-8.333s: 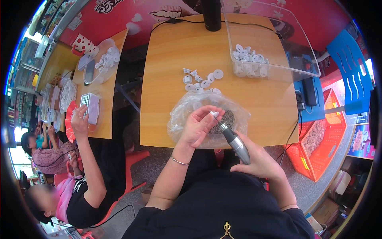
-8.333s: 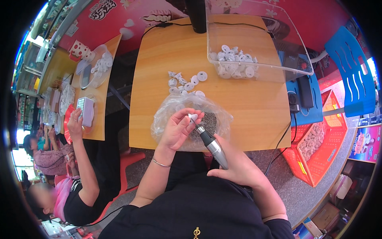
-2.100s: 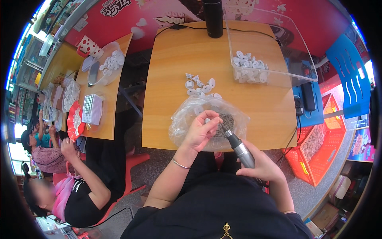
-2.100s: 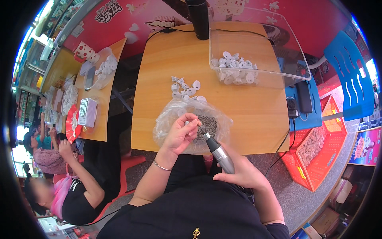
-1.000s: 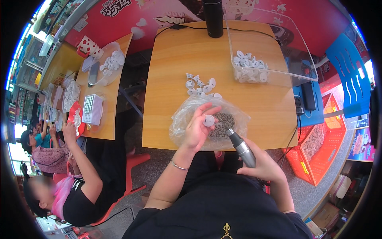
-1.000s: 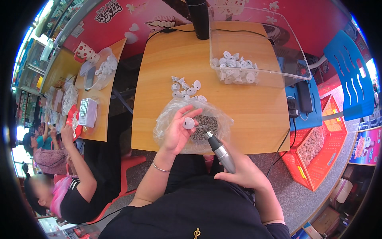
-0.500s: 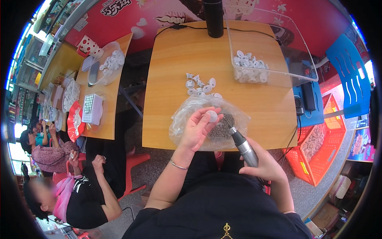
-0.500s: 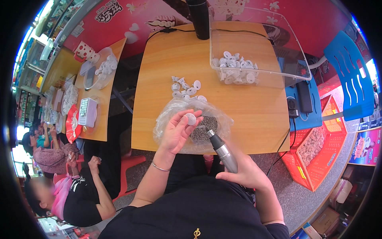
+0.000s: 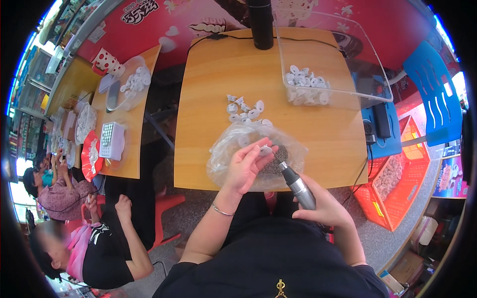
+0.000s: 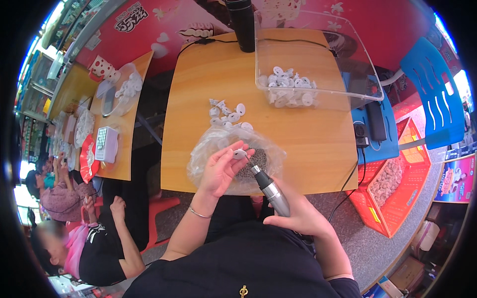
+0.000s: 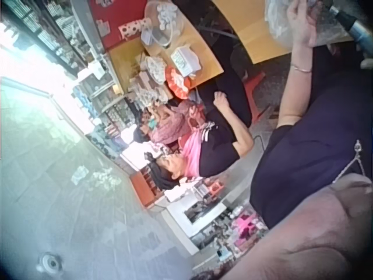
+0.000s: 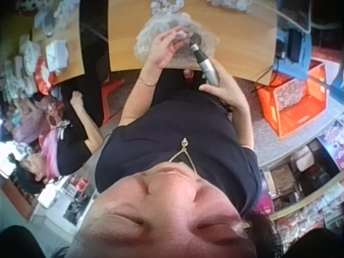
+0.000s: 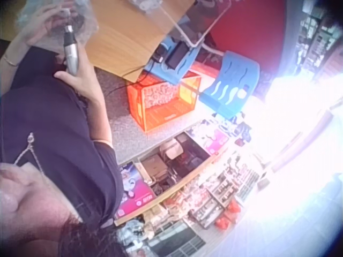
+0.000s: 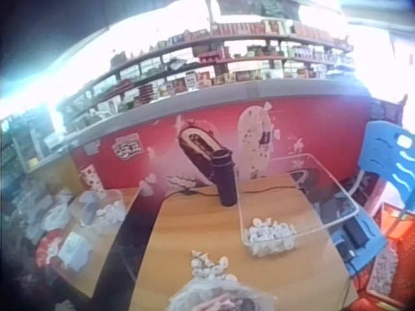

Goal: The person processes plastic parts by holding each piece by hand, deburring it with an electric rotary tool, and placing finished parts into a plastic container.

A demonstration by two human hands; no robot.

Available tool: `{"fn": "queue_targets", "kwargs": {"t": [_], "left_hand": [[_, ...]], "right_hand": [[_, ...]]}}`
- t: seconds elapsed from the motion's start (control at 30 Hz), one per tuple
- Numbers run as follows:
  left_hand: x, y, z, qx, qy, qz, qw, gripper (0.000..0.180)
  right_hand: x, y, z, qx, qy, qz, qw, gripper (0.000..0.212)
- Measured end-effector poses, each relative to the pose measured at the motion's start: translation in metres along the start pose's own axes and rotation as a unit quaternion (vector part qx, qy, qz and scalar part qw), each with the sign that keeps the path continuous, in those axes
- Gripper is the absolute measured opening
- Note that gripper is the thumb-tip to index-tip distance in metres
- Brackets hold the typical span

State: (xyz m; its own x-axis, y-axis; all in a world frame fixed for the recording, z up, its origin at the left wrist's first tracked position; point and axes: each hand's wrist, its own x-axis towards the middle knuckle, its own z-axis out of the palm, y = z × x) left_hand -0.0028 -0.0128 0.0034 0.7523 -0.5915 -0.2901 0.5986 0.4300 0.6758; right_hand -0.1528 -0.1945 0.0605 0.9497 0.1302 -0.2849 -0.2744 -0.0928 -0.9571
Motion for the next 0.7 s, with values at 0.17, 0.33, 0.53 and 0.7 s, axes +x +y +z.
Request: {"fn": "queue_targets", "kwargs": {"t": [0.17, 0.33, 0.53, 0.7], "left_hand": [[0.0028, -0.0053, -0.0010, -0.019, 0.022, 0.008, 1.000, 0.029], [0.0031, -0.0086, 0.0018, -0.049, 0.018, 0.009, 0.999, 0.028], [0.0034, -0.0099, 0.0007, -0.049, 0.007, 0.015, 0.999, 0.027], [0.0028, -0.0105, 0.0005, -0.037, 0.007, 0.020, 0.999, 0.026]], "right_hand": [[0.0003, -0.0026, -0.0011, -0.007, -0.013, 0.028, 0.999, 0.088], [0.0033, 0.0022, 0.0001, -0.018, -0.008, -0.011, 1.000, 0.088], [0.0038, 0.0023, 0.0009, -0.006, -0.002, 0.003, 1.000, 0.089], [0.0040, 0.0040, 0.0017, -0.011, 0.003, 0.003, 1.000, 0.088]]}}
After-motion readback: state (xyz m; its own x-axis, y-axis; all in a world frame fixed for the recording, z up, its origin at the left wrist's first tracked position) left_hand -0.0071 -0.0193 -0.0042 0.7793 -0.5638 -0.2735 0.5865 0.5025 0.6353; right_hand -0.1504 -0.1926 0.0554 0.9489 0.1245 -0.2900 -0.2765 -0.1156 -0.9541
